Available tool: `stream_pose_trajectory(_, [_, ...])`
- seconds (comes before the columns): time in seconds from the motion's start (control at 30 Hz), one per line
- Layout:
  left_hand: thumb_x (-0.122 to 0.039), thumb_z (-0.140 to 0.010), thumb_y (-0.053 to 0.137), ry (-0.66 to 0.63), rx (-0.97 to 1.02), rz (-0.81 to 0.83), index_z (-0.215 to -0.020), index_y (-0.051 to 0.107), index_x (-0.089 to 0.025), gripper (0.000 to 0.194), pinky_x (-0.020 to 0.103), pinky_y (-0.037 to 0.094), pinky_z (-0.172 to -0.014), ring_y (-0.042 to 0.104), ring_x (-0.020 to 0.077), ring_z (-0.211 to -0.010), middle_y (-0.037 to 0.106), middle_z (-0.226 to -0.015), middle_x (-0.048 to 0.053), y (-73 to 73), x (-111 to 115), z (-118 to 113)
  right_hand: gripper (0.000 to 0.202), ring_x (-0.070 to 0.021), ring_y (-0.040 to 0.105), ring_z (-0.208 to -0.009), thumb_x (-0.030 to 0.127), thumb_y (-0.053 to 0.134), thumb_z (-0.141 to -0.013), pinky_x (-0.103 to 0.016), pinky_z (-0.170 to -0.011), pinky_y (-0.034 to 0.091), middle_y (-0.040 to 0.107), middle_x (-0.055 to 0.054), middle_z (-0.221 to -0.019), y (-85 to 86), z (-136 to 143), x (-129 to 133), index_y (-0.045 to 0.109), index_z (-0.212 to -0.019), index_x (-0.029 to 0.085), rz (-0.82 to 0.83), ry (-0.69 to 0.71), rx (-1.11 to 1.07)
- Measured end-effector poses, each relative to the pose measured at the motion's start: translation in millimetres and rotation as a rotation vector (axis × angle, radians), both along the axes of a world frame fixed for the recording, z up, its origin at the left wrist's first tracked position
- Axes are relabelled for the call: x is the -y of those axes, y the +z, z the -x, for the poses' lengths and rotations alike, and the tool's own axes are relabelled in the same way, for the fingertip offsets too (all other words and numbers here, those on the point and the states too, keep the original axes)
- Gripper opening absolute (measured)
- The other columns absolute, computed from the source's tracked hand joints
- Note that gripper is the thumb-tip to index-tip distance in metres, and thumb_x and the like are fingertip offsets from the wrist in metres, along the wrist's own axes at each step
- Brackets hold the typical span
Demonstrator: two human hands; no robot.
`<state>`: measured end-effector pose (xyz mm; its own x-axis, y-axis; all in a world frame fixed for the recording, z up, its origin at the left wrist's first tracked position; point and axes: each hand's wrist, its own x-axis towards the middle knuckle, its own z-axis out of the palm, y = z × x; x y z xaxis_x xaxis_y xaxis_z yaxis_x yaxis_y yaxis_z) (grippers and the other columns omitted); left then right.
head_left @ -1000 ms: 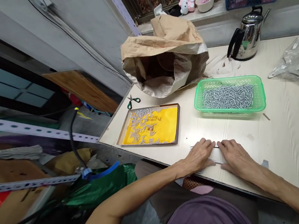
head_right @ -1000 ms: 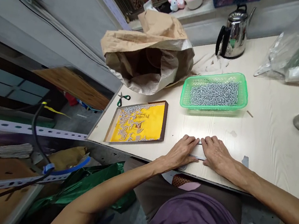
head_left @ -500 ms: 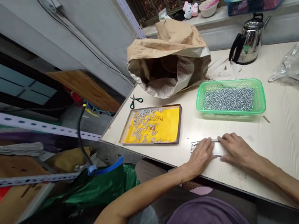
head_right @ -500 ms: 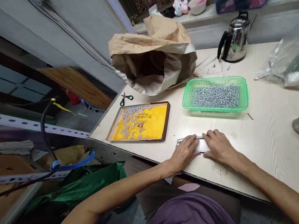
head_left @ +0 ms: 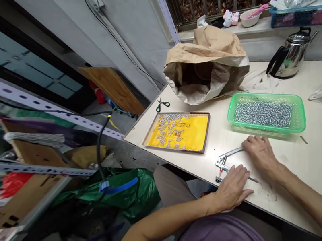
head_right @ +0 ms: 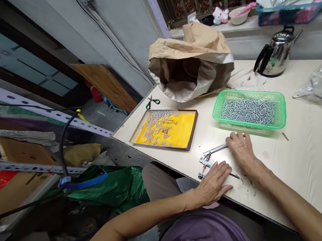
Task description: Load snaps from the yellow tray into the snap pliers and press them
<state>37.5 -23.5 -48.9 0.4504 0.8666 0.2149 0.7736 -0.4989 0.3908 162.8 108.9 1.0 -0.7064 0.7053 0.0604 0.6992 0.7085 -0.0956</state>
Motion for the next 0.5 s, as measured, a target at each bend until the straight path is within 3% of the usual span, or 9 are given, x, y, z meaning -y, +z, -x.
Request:
stream_pose_trajectory(0.13, [-0.036, -0.097, 0.038, -0.235, 0.026, -0.027, -0.106, 0.064, -0.013, 0.036, 0.036, 0.053, -0.092, 0.065, 0.0229, -0.101, 0.070, -0.099, 0.013, 3.6, 17.8, 5.0, 0.015, -0.0212, 0.049, -0.096, 0.012, 0.057, -0.085, -0.033, -0.072, 0.032, 0.063, -0.005, -0.096, -0.3, 37.2, 32.1, 0.066, -0.082, 0.022, 0.029, 0.429, -0.037])
stream_pose_trajectory(0.2, [-0.033, -0.097, 0.040, -0.336, 0.038, -0.060, -0.100, 0.067, -0.019, 0.030, 0.031, 0.055, -0.086, 0.066, 0.0182, -0.090, 0.071, -0.090, 0.007, 7.6, 28.5, 19.6, 0.018, -0.0208, 0.048, -0.093, 0.009, 0.056, -0.084, -0.033, -0.070, 0.033, 0.061, -0.004, -0.088, -9.0, 49.6, 41.8, 0.063, -0.073, 0.022, 0.001, 0.539, -0.040])
stream_pose_trajectory(0.23, [-0.032, -0.096, 0.041, -0.315, 0.040, -0.084, -0.098, 0.068, -0.021, 0.029, 0.030, 0.055, -0.083, 0.066, 0.0172, -0.087, 0.071, -0.088, 0.006, 10.9, 30.9, 31.8, 0.021, -0.0204, 0.048, -0.091, 0.007, 0.054, -0.084, -0.033, -0.069, 0.033, 0.060, -0.004, -0.085, -14.5, 54.2, 44.3, 0.062, -0.072, 0.021, -0.022, 0.559, -0.050])
stream_pose_trajectory(0.3, [-0.030, -0.096, 0.040, -0.086, 0.029, -0.119, -0.096, 0.069, -0.020, 0.030, 0.031, 0.054, -0.078, 0.064, 0.0170, -0.081, 0.069, -0.084, 0.007, 20.3, 26.1, 65.7, 0.026, -0.0197, 0.049, -0.085, 0.003, 0.047, -0.086, -0.033, -0.068, 0.034, 0.059, -0.004, -0.081, -25.7, 60.8, 46.9, 0.060, -0.072, 0.021, -0.045, 0.558, -0.098])
stream_pose_trajectory(0.43, [-0.023, -0.095, 0.043, 0.655, -0.058, -0.112, -0.095, 0.068, -0.018, 0.026, 0.037, 0.050, -0.081, 0.058, 0.0199, -0.085, 0.066, -0.089, 0.010, 42.6, -16.7, 150.6, 0.037, -0.0186, 0.050, -0.078, 0.004, 0.031, -0.091, -0.033, -0.069, 0.040, 0.059, -0.005, -0.083, -35.5, 65.5, 51.7, 0.062, -0.085, 0.023, 0.083, 0.548, -0.338])
stream_pose_trajectory(0.5, [-0.019, -0.091, 0.050, 0.814, -0.130, -0.056, -0.092, 0.069, -0.017, 0.019, 0.038, 0.048, -0.084, 0.055, 0.0208, -0.089, 0.064, -0.088, 0.009, 48.0, -41.3, 183.5, 0.035, -0.0189, 0.052, -0.081, 0.011, 0.029, -0.095, -0.034, -0.071, 0.043, 0.060, -0.006, -0.089, -28.4, 62.2, 49.1, 0.062, -0.097, 0.023, 0.147, 0.534, -0.472])
